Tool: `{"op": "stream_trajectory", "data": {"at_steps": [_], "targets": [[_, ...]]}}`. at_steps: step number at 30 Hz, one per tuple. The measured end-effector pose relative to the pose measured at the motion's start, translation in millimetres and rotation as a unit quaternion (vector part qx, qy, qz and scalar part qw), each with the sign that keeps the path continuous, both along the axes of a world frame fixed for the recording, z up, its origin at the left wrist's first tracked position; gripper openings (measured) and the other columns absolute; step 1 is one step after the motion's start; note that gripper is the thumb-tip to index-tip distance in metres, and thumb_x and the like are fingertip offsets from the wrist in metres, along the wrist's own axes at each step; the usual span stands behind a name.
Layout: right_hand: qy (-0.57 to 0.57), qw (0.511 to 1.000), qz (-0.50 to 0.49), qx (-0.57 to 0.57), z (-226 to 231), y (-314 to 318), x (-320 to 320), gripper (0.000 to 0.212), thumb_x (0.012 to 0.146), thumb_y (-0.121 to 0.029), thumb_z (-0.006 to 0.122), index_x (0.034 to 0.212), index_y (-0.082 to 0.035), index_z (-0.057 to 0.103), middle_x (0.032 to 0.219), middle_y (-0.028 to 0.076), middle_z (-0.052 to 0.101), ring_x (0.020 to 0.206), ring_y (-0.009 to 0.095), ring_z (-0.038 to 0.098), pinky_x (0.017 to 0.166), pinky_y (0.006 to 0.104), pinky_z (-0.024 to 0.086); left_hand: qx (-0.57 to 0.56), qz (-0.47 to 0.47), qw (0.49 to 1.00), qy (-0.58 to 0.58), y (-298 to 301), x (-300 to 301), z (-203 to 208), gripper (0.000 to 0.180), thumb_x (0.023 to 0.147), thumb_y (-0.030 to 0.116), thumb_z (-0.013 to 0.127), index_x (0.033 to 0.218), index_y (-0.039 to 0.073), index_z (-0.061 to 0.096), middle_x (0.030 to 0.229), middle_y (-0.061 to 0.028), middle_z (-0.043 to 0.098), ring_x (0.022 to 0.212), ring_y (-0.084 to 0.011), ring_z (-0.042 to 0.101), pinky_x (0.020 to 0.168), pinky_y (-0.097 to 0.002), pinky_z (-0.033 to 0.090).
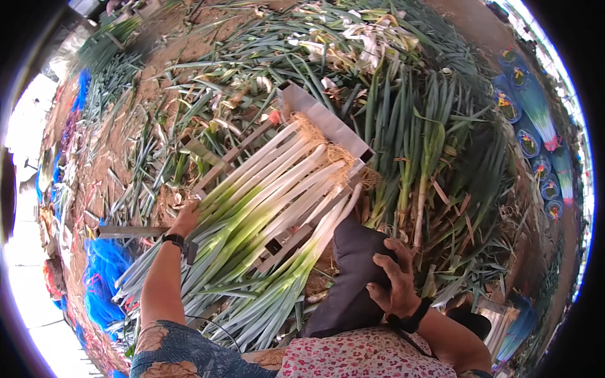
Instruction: The recorder is peeling the outer layers off leeks and trimming them in an agricultural processing facility.
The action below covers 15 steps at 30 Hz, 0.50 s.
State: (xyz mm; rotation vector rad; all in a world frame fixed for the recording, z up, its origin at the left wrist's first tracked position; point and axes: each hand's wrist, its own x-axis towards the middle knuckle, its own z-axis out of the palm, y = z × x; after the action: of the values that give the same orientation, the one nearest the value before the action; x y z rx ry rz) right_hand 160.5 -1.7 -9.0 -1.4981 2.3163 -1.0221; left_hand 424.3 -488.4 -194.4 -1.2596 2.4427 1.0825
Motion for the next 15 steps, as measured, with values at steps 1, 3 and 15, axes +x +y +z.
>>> {"op": "stream_trajectory", "data": {"at_steps": [1, 3, 15], "targets": [[0.004, 1.000, 0.001, -0.004, -3.8, -0.7, 0.1, 0.048, 0.080, -0.037, 0.061, 0.114, -0.005, 0.051, 0.127, 0.021, 0.039, 0.117, 0.039, 0.039, 0.099, 0.0475, 0.030, -0.045, 0.020, 0.998, 0.033, 0.7, -3.6, 1.1, 0.042, 0.086, 0.026, 0.053, 0.123, 0.006, 0.051, 0.124, -0.0216, 0.051, 0.116, -0.0335, 0.048, 0.097, -0.0378, 0.037], [0.004, 1.000, -0.011, -0.003, -8.4, 0.8, -1.1, 0.048, 0.080, -0.037, 0.061, 0.114, -0.005, 0.052, 0.128, 0.021, 0.039, 0.117, 0.038, 0.039, 0.099, 0.0473, 0.030, -0.049, 0.018, 0.999, 0.008, 6.9, -17.2, -0.1, 0.045, 0.084, 0.025, 0.055, 0.122, 0.003, 0.051, 0.120, -0.0213, 0.054, 0.114, -0.0331, 0.049, 0.097, -0.0365, 0.037], [-0.001, 0.997, -0.069, -0.030, -5.9, 11.1, 3.9, 0.044, 0.079, -0.031, 0.063, 0.118, -0.012, 0.053, 0.132, 0.014, 0.040, 0.123, 0.035, 0.038, 0.100, 0.0455, 0.030, -0.054, 0.004, 0.999, 0.000, 26.2, -46.7, 0.3, 0.038, 0.086, 0.028, 0.052, 0.113, 0.001, 0.056, 0.110, -0.0220, 0.059, 0.105, -0.0339, 0.055, 0.087, -0.0386, 0.042]]}}
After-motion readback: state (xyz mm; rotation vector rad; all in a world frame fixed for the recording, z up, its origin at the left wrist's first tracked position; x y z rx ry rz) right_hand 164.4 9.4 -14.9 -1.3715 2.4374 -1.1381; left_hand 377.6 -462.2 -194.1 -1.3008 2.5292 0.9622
